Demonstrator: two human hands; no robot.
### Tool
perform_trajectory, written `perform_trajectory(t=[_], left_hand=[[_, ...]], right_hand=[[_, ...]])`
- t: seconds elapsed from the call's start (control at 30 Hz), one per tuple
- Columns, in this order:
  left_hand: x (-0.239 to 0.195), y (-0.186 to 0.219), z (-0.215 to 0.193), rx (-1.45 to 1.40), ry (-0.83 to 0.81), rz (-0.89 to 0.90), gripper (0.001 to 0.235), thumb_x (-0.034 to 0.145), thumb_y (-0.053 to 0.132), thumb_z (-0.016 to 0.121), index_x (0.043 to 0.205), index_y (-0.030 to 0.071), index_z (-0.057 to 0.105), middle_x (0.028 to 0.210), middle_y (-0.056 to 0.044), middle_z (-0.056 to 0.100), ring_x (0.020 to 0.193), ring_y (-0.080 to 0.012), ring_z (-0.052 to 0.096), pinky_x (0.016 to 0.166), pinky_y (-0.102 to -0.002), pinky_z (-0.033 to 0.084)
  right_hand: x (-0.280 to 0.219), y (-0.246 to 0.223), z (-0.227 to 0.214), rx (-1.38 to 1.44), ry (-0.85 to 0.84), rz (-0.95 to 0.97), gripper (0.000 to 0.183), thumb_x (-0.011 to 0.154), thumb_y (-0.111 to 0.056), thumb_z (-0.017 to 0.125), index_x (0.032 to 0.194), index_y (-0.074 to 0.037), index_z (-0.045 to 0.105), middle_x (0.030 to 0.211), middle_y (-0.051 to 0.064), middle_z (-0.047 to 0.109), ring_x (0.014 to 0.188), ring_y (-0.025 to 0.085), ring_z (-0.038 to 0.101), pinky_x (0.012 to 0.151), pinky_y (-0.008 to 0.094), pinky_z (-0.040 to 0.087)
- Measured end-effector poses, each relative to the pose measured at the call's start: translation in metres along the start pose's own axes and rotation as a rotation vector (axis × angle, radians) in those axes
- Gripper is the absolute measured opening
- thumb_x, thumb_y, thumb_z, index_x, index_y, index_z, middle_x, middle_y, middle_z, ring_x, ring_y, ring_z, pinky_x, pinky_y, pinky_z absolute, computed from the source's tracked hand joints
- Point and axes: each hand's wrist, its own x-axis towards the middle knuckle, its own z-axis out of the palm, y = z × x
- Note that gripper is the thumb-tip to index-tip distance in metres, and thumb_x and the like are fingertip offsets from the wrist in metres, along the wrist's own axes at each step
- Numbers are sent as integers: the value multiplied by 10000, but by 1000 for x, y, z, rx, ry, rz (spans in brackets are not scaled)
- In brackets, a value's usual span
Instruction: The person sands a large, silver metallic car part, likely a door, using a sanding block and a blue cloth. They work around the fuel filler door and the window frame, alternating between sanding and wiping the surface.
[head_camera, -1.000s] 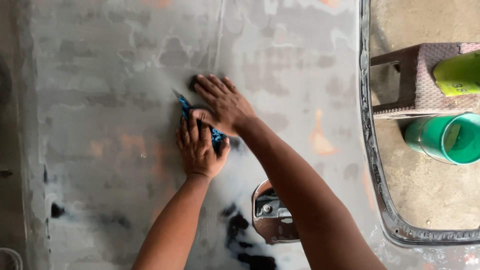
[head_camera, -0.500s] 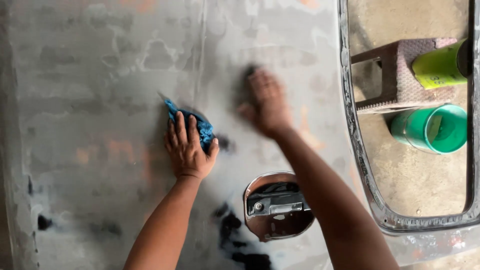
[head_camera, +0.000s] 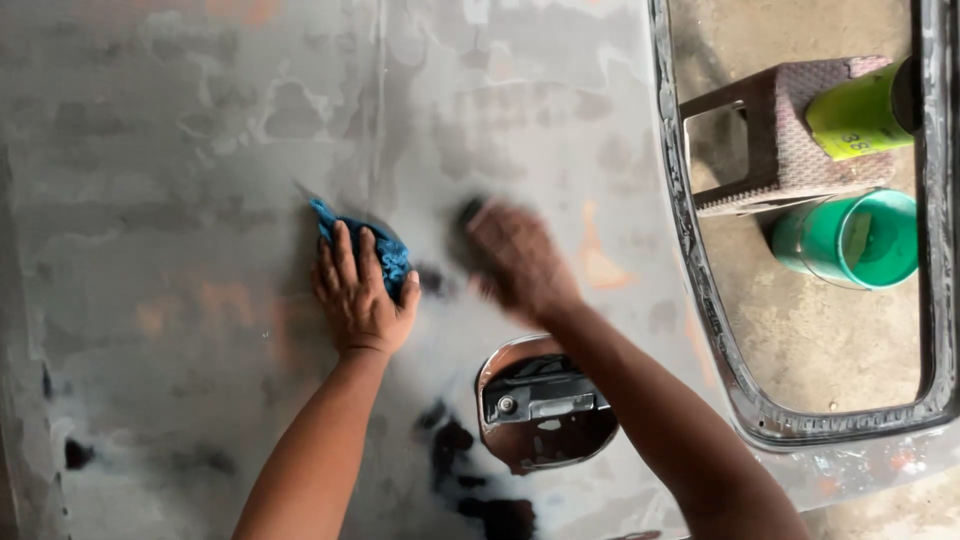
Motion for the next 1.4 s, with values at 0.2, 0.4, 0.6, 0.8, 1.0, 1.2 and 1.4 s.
perform_trajectory(t=[0.2,0.4,0.6,0.8,1.0,1.2,1.4], left_hand=[[0,1,-1,1,7,-3,848,918,546,620,1568,30,450,1684,-235,268,1516,-484,272,1217,-656,191],[-4,3,0,5,-12,-1,837,918,530,618,1563,25,449,1677,-239,267,1511,-487,273,1203,-656,196],[-2,5,1,-3,0,12,810,965,527,619,1585,33,449,1701,-228,259,1534,-479,260,1231,-649,197],[1,3,1,-15,3,13,820,963,537,618,1583,29,444,1699,-233,258,1529,-479,260,1219,-655,192],[-4,1,0,4,-12,9,819,961,535,615,1584,32,445,1696,-234,256,1535,-475,257,1224,-651,189],[-2,2,1,21,-30,2,825,967,542,611,1590,30,437,1699,-236,256,1529,-480,265,1215,-652,199],[-7,4,2,5,-22,5,815,974,541,616,1592,40,441,1701,-224,258,1517,-483,271,1211,-649,207]], right_hand=[[-21,39,-8,-71,-39,231,737,986,-508,598,1612,-215,341,1681,106,318,1565,323,303,1279,539,226],[-24,57,25,25,364,505,827,1001,-525,625,1625,-95,292,1661,223,294,1539,389,257,1252,561,176],[-58,-31,7,80,-167,-270,699,910,-512,648,1520,-277,400,1634,90,355,1518,316,248,1225,505,164],[-46,70,3,29,352,727,711,1057,-437,563,1642,-101,337,1684,230,284,1535,427,248,1236,560,166],[-66,-64,-24,207,-216,-131,615,922,-529,566,1457,-230,506,1612,156,322,1493,359,256,1194,543,151],[-113,28,3,150,165,495,706,1031,-483,535,1597,-83,401,1670,176,331,1561,360,275,1272,536,146],[-107,-15,8,159,293,442,724,1051,-515,515,1612,-118,288,1680,167,331,1598,346,282,1346,476,185]])
